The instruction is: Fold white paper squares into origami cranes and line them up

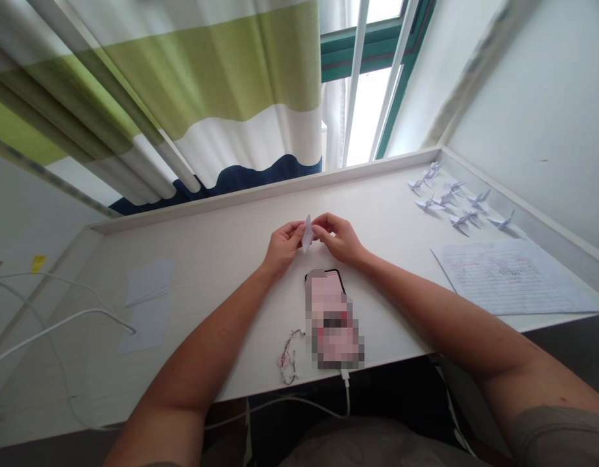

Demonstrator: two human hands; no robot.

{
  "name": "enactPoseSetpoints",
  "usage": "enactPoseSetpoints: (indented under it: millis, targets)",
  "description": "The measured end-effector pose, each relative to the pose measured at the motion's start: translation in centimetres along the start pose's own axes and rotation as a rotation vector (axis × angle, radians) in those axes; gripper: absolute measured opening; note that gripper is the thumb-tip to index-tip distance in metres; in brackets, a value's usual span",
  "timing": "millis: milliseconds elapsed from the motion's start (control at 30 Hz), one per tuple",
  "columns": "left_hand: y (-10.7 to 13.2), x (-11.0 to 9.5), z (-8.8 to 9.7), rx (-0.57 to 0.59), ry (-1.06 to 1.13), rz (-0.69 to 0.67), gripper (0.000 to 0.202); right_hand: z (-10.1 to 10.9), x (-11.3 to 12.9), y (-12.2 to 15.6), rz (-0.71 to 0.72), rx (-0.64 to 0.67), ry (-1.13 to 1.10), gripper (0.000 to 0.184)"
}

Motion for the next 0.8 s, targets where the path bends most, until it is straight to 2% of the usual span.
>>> enactPoseSetpoints:
  millis: [200, 467, 533, 567, 633, 733, 800]
  targets:
    - [0.3, -1.3, -0.1, -0.034, -0.048, -0.108, 0.059, -0.2, -0.9, -0.2, -0.025, 0.066, -0.017, 0.037]
    - [0.8, -1.7, -0.3, -0.033, -0.192, -0.128, 0.056, 0.5, -0.3, 0.0, -0.003, 0.081, -0.040, 0.036]
    - [0.9, -1.8, -0.3, -0.040, -0.232, -0.154, 0.051, 1.2, 0.6, 0.0, 0.070, 0.074, 0.048, 0.028]
    - [0.9, -1.9, -0.3, -0.042, -0.243, -0.167, 0.049, 1.6, 1.2, 0.0, 0.150, 0.067, 0.124, 0.023]
    - [0.9, -2.0, -0.3, -0.021, -0.242, -0.177, 0.047, 1.6, 2.3, 0.2, 0.329, 0.137, 0.309, 0.023]
    - [0.7, -1.7, -0.7, 0.103, -0.214, -0.123, 0.048, 1.4, 2.8, 0.6, 0.514, 0.259, 0.504, 0.025]
    - [0.6, -1.2, -0.8, 0.207, -0.201, -0.052, 0.047, 1.4, 2.6, 0.8, 0.560, 0.314, 0.580, 0.020]
Point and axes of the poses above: each hand's wrist, its own y-axis away from the middle knuckle, its own z-axis out of the back of the hand, x = y × z, the point moved 7 cm from there along -y, towards the middle knuckle, and after that the axes turned 2 degrees about y, right-handed, at the moved point
